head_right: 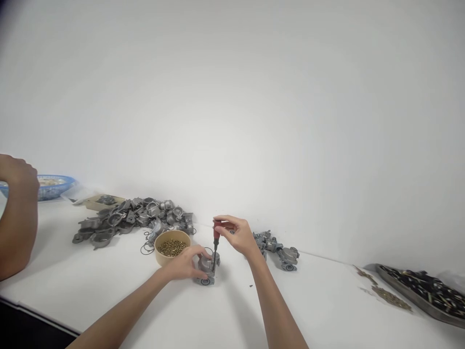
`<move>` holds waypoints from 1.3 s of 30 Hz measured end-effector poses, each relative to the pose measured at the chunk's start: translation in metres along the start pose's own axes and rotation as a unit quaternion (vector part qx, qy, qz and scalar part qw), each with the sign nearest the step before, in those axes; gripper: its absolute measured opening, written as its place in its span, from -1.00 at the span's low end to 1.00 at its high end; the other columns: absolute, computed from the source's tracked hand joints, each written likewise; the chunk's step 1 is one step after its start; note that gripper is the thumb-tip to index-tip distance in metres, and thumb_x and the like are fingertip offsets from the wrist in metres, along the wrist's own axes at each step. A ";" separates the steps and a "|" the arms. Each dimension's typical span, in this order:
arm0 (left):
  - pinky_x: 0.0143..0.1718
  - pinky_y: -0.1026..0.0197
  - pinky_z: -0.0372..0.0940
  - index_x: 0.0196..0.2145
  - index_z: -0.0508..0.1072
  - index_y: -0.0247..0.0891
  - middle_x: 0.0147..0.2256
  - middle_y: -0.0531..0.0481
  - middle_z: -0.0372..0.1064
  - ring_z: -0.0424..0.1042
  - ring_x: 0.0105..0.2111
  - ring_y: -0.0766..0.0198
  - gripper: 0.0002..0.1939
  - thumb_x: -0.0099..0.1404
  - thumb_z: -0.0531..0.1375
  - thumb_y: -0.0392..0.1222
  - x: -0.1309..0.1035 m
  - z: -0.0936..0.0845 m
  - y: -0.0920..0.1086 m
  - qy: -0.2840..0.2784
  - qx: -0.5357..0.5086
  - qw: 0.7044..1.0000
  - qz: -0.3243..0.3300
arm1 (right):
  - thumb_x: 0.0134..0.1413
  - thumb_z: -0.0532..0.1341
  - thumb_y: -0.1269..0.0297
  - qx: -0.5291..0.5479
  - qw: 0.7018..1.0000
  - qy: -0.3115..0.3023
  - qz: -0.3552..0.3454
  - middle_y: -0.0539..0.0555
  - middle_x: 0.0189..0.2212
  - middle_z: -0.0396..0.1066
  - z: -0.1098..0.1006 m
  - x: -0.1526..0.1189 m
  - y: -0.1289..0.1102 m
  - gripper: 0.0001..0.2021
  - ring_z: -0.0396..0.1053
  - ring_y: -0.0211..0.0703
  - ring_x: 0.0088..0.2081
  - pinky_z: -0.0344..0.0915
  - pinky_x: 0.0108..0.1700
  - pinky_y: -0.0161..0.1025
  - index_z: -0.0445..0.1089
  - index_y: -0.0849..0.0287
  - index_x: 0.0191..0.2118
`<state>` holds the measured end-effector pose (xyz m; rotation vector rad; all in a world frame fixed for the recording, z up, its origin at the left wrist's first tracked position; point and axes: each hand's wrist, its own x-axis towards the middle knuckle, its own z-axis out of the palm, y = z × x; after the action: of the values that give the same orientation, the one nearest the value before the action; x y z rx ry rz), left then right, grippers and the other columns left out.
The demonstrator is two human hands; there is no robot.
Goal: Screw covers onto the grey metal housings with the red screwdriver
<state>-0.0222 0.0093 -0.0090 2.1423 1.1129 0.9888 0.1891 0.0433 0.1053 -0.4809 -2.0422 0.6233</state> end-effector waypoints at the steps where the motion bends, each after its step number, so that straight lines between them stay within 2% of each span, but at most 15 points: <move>1: 0.00 0.16 0.21 -0.09 0.46 -0.08 -0.04 0.02 0.38 0.31 -0.01 0.08 -0.50 0.01 0.42 0.00 0.000 0.001 0.001 0.000 0.005 1.000 0.010 | 0.10 0.33 0.17 -0.007 1.000 0.013 0.002 0.05 -0.40 0.48 0.000 0.000 0.000 -0.79 0.52 -0.11 -0.40 0.49 -0.28 -0.14 0.50 0.10 -0.15; 3: -0.06 0.17 0.23 -0.07 0.44 -0.09 -0.04 0.00 0.37 0.31 -0.03 0.10 -0.51 0.04 0.39 0.01 -0.001 0.002 0.002 0.001 0.013 1.000 0.023 | 0.07 0.36 0.16 -0.013 0.999 0.034 -0.002 0.08 -0.30 0.47 0.001 0.001 0.001 -0.81 0.49 -0.16 -0.47 0.47 -0.38 -0.17 0.51 0.10 -0.21; 5: -0.09 0.18 0.25 -0.05 0.40 -0.08 -0.05 0.00 0.36 0.31 -0.05 0.11 -0.51 0.06 0.37 0.01 -0.001 0.004 0.002 -0.002 0.018 1.000 0.019 | 0.14 0.29 0.14 0.007 1.000 0.026 -0.011 0.11 -0.24 0.48 0.001 0.001 0.001 -0.82 0.50 -0.16 -0.44 0.49 -0.29 -0.13 0.51 0.09 -0.18; 8: -0.09 0.17 0.26 -0.02 0.38 -0.06 -0.08 0.02 0.38 0.32 -0.07 0.13 -0.50 0.08 0.35 0.03 -0.001 0.004 0.002 -0.017 0.018 1.000 -0.004 | 0.21 0.23 0.15 0.036 0.999 0.011 -0.008 0.08 -0.37 0.52 0.001 0.000 0.001 -0.80 0.53 -0.10 -0.39 0.49 -0.16 -0.06 0.49 0.09 -0.13; 10: -0.10 0.18 0.26 -0.03 0.38 -0.06 -0.10 0.03 0.39 0.32 -0.08 0.13 -0.50 0.08 0.35 0.03 -0.002 0.004 0.001 -0.022 0.014 1.000 -0.011 | 0.15 0.29 0.16 0.013 0.999 0.035 -0.007 0.05 -0.42 0.50 0.001 0.000 -0.001 -0.82 0.52 -0.11 -0.43 0.50 -0.23 -0.09 0.50 0.09 -0.17; 12: -0.12 0.19 0.27 -0.04 0.39 -0.06 -0.10 0.03 0.39 0.33 -0.09 0.14 -0.50 0.07 0.36 0.02 -0.001 0.003 0.001 -0.022 0.008 1.000 -0.009 | 0.10 0.33 0.16 -0.017 0.998 0.054 -0.020 0.10 -0.29 0.51 0.001 -0.001 -0.002 -0.83 0.51 -0.13 -0.42 0.50 -0.28 -0.12 0.52 0.09 -0.22; 14: -0.14 0.21 0.27 -0.05 0.40 -0.07 -0.10 0.04 0.39 0.33 -0.11 0.15 -0.50 0.05 0.37 0.01 -0.001 0.003 0.001 -0.021 0.001 1.000 -0.008 | 0.12 0.31 0.15 -0.014 0.999 0.038 -0.028 0.14 -0.17 0.50 0.001 -0.001 -0.002 -0.81 0.53 -0.09 -0.32 0.50 -0.17 -0.09 0.53 0.08 -0.18; 16: -0.16 0.23 0.27 -0.06 0.40 -0.07 -0.10 0.04 0.38 0.33 -0.11 0.16 -0.51 0.05 0.37 -0.01 -0.002 0.002 0.002 -0.021 -0.005 1.000 -0.007 | 0.16 0.29 0.16 0.008 1.000 0.017 -0.022 0.13 -0.23 0.51 0.001 -0.001 -0.002 -0.80 0.54 -0.08 -0.30 0.50 -0.13 -0.07 0.52 0.09 -0.14; 19: -0.16 0.23 0.27 -0.05 0.40 -0.06 -0.10 0.05 0.39 0.33 -0.10 0.16 -0.51 0.05 0.37 -0.02 -0.002 0.002 0.002 -0.020 0.002 1.000 -0.004 | 0.05 0.38 0.19 0.014 0.999 0.041 -0.023 0.07 -0.35 0.47 0.001 -0.001 0.000 -0.81 0.49 -0.15 -0.48 0.50 -0.32 -0.13 0.51 0.10 -0.21; 21: -0.14 0.22 0.27 -0.04 0.40 -0.05 -0.11 0.05 0.39 0.32 -0.09 0.14 -0.50 0.05 0.37 -0.02 -0.002 0.002 0.002 -0.018 0.011 1.000 -0.004 | 0.03 0.38 0.19 0.008 0.998 0.051 -0.032 0.10 -0.26 0.47 0.001 -0.002 0.001 -0.81 0.47 -0.18 -0.50 0.49 -0.36 -0.13 0.52 0.10 -0.22; 25: -0.12 0.20 0.27 -0.04 0.40 -0.04 -0.10 0.04 0.39 0.31 -0.07 0.12 -0.49 0.04 0.37 -0.01 -0.001 0.003 0.001 -0.019 0.015 1.000 -0.007 | 0.19 0.25 0.15 0.031 0.999 0.010 -0.023 0.14 -0.24 0.49 0.001 -0.003 0.002 -0.78 0.52 -0.10 -0.39 0.50 -0.18 -0.03 0.51 0.09 -0.10; 28: -0.10 0.19 0.27 -0.04 0.40 -0.05 -0.09 0.04 0.38 0.31 -0.06 0.12 -0.49 0.04 0.37 0.00 0.000 0.004 0.001 -0.018 0.017 1.000 -0.011 | 0.13 0.31 0.16 0.005 0.999 0.037 -0.020 0.08 -0.30 0.46 -0.001 -0.003 0.004 -0.81 0.49 -0.15 -0.45 0.51 -0.29 -0.09 0.52 0.07 -0.15; 33: -0.14 0.20 0.28 -0.03 0.39 -0.08 -0.10 0.03 0.38 0.33 -0.08 0.12 -0.48 0.05 0.36 0.02 0.000 0.004 0.002 -0.024 0.011 0.999 -0.018 | 0.16 0.28 0.13 0.022 0.999 0.000 -0.032 0.19 -0.09 0.44 -0.006 -0.002 0.008 -0.76 0.51 -0.03 -0.21 0.50 -0.15 -0.06 0.52 0.07 -0.10; 37: -0.13 0.19 0.27 -0.02 0.39 -0.08 -0.10 0.02 0.37 0.33 -0.07 0.11 -0.46 0.05 0.36 0.06 -0.001 0.002 0.004 -0.024 0.012 0.999 -0.019 | 0.06 0.37 0.16 0.019 0.999 0.029 -0.023 0.09 -0.27 0.42 -0.007 -0.002 0.007 -0.81 0.47 -0.16 -0.43 0.53 -0.31 -0.11 0.53 0.08 -0.20; 39: -0.12 0.19 0.27 -0.03 0.39 -0.08 -0.08 0.02 0.37 0.33 -0.06 0.12 -0.46 0.05 0.35 0.07 -0.002 0.001 0.004 -0.024 0.004 0.999 -0.022 | 0.04 0.38 0.15 -0.001 0.999 0.030 -0.037 0.12 -0.19 0.40 -0.008 -0.003 0.005 -0.79 0.46 -0.15 -0.39 0.53 -0.28 -0.11 0.54 0.06 -0.18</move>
<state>-0.0200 0.0055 -0.0076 2.1282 1.1368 0.9093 0.1979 0.0479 0.1037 -0.4191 -1.9939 0.5570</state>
